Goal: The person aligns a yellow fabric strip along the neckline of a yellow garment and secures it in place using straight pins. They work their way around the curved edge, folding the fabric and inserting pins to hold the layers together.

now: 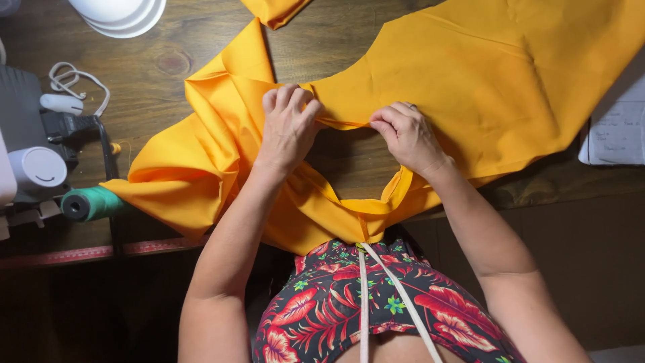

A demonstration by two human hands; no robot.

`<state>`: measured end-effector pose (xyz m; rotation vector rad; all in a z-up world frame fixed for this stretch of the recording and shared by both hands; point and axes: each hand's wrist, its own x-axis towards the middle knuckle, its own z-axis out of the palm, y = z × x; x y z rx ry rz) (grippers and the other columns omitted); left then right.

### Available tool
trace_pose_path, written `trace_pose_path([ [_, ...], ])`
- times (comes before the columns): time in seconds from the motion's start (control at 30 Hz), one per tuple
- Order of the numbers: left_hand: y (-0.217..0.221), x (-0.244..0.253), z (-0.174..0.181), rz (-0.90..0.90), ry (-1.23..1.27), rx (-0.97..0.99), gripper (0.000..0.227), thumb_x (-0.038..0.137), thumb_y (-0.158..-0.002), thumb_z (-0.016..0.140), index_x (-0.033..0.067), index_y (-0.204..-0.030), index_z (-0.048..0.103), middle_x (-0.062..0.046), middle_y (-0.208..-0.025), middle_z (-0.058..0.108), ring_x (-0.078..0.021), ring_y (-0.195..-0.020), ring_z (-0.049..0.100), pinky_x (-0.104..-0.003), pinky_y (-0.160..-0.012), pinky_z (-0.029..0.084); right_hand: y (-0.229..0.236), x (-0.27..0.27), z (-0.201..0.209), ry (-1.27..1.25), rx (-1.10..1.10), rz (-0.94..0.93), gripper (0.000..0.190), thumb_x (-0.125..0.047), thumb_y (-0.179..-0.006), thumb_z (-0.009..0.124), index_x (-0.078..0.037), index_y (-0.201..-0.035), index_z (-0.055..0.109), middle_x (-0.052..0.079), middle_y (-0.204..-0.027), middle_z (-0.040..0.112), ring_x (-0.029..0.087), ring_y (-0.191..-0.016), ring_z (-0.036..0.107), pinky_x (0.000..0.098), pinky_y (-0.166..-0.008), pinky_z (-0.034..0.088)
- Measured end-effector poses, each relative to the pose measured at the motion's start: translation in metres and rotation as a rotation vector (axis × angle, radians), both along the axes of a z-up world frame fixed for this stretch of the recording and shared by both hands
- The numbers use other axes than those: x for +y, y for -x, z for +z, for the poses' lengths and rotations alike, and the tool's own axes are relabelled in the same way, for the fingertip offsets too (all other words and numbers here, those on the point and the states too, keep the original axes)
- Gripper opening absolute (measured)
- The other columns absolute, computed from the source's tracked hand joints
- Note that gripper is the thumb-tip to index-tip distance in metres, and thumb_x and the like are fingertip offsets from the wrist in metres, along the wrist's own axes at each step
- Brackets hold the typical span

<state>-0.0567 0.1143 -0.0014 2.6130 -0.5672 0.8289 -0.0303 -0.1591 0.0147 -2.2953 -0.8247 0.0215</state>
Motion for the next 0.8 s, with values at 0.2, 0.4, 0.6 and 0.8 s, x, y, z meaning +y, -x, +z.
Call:
trace_pose_path([
  [0.2, 0.013, -0.004, -0.007, -0.036, -0.059, -0.025, 0.015, 0.01, -0.094, 0.065, 0.0162, -0.084, 0.056, -0.004, -0.085, 0.051, -0.026, -0.087, 0.056, -0.037, -0.077, 0.043, 0.003, -0.003, -0.001, 0.127, -0.173, 0.061, 0.012, -0.023, -0.097, 0.076, -0.012, -0.101, 0.071, 0.008, -0.098, 0.062, 0.032, -0.095, 0.062, 0.0443, -0.087, 0.051],
  [0.4, 0.028, -0.005, 0.006, -0.094, -0.05, 0.087, 0.005, 0.02, -0.094, 0.068, 0.0159, -0.091, 0.069, -0.005, -0.097, 0.058, -0.0277, -0.108, 0.06, -0.038, -0.09, 0.049, -0.002, 0.014, -0.001, 0.097, -0.153, 0.126, 0.011, -0.026, -0.101, 0.073, -0.015, -0.102, 0.077, 0.005, -0.094, 0.066, 0.028, -0.093, 0.063, 0.0405, -0.086, 0.05],
  [0.6, 0.026, 0.0, 0.003, -0.084, 0.106, 0.123, 0.01, 0.03, -0.091, 0.076, 0.0201, -0.089, 0.076, -0.002, -0.086, 0.058, -0.0242, -0.096, 0.062, -0.039, -0.089, 0.046, -0.006, 0.012, 0.003, -0.018, -0.031, 0.062, 0.007, -0.018, -0.102, 0.071, -0.012, -0.101, 0.076, 0.009, -0.085, 0.067, 0.034, -0.085, 0.065, 0.0438, -0.079, 0.053],
  [0.8, 0.02, 0.0, -0.028, 0.087, 0.233, 0.099, 0.022, 0.036, -0.094, 0.077, 0.0204, -0.083, 0.067, 0.001, -0.076, 0.058, -0.0192, -0.091, 0.066, -0.036, -0.087, 0.049, -0.016, 0.014, -0.016, -0.01, 0.009, -0.018, 0.003, -0.02, -0.094, 0.076, -0.017, -0.095, 0.074, 0.002, -0.074, 0.065, 0.027, -0.075, 0.065, 0.0405, -0.073, 0.053],
])
